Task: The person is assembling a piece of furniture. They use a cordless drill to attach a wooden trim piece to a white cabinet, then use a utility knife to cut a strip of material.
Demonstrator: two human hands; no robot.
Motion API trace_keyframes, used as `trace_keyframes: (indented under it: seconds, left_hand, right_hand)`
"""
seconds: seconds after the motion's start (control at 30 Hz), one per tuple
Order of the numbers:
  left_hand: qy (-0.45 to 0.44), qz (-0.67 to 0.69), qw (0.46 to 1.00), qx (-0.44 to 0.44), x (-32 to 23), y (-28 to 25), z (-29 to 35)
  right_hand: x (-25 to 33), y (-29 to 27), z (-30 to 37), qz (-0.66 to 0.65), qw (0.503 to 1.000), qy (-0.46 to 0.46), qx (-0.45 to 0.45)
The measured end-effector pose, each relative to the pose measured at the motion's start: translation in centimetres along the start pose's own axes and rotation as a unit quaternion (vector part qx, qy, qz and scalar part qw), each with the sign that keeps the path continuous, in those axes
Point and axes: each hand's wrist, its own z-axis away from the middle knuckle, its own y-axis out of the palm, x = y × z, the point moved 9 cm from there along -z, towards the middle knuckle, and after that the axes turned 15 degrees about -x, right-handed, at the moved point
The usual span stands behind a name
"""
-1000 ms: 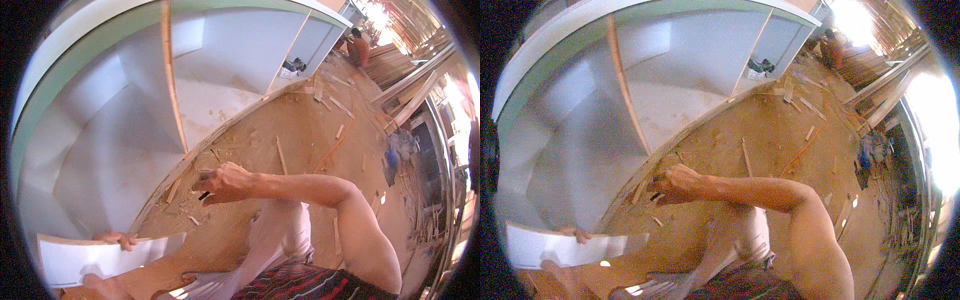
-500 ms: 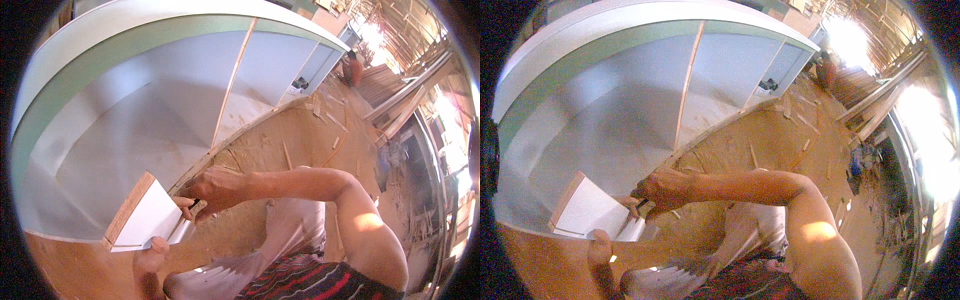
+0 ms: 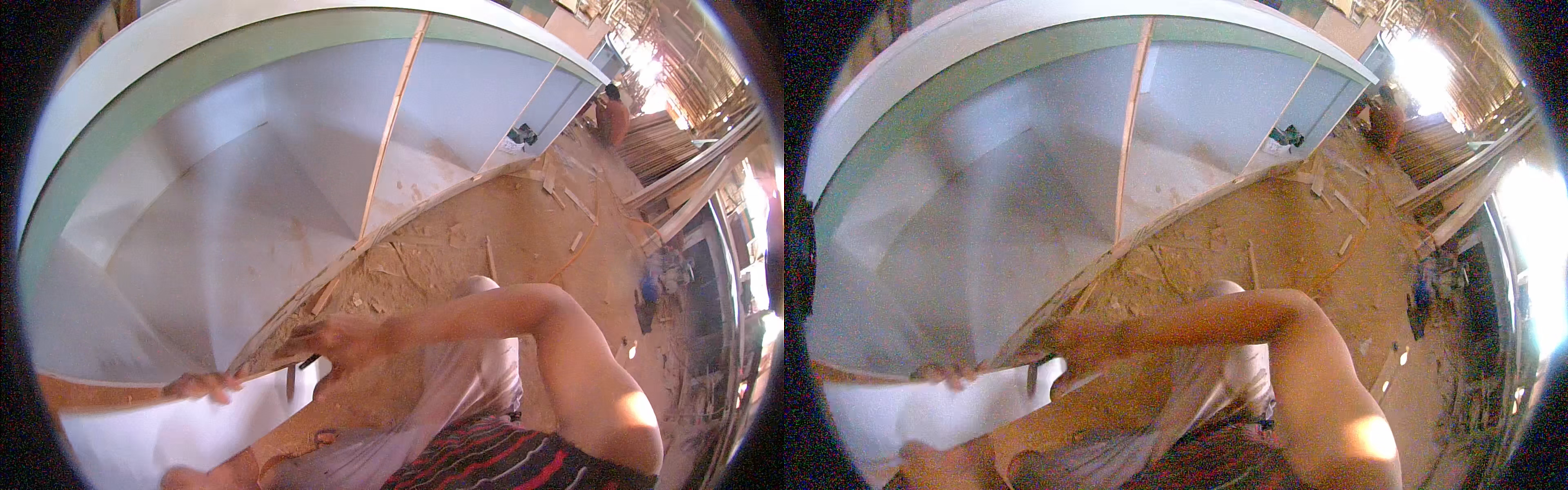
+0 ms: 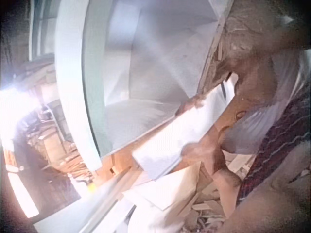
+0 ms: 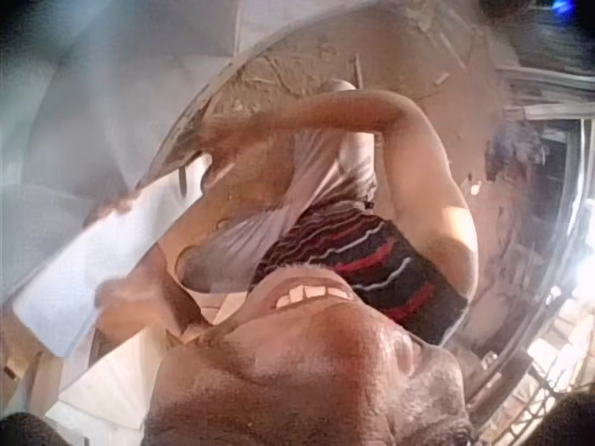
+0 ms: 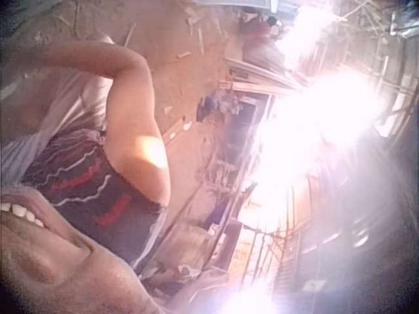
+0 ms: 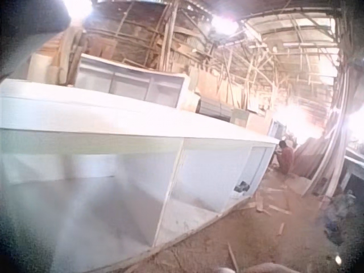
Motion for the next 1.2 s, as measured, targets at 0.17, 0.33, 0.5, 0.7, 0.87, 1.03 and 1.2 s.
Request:
trace_keyframes:
  seconds: [0.17, 0.33, 0.5, 0.7, 0.87, 1.03, 1.2]
  left_hand:
    - [0.079, 0.01, 0.98, -0.184, -2.4, -1.5, 1.7]
    - [0.091, 0.061, 0.953, -0.284, -3.2, -1.0, 2.9]
    - [0.359, -0.38, 0.826, -0.208, -7.5, -2.7, -0.2]
    - [0.457, -0.375, 0.747, -0.304, -10.9, -6.9, -3.9]
    - [0.456, -0.347, 0.761, -0.305, -12.2, -7.4, -7.7]
    - [0.381, -0.377, 0.75, -0.387, -10.8, -4.3, -7.7]
    - [0.498, -0.305, 0.747, -0.317, -15.0, -15.7, -16.1]
  right_hand:
    - [0.3, -1.5, -0.2, 0.046, 0.999, 0.013, -0.001]
    - [-0.8, -2.6, -1.4, 0.104, 0.99, 0.018, 0.088]
    - [-4.5, -5.4, 0.8, 0.128, 0.979, 0.096, 0.125]
    - [-7.3, -9.9, 3.0, 0.111, 0.988, 0.104, -0.022]
    - [-8.8, -8.9, 1.1, 0.096, 0.984, 0.123, -0.091]
    - [-9.9, -6.8, -2.1, 0.042, 0.974, 0.184, -0.126]
    - [-7.3, -4.2, -8.6, -0.012, 0.983, 0.11, -0.149]
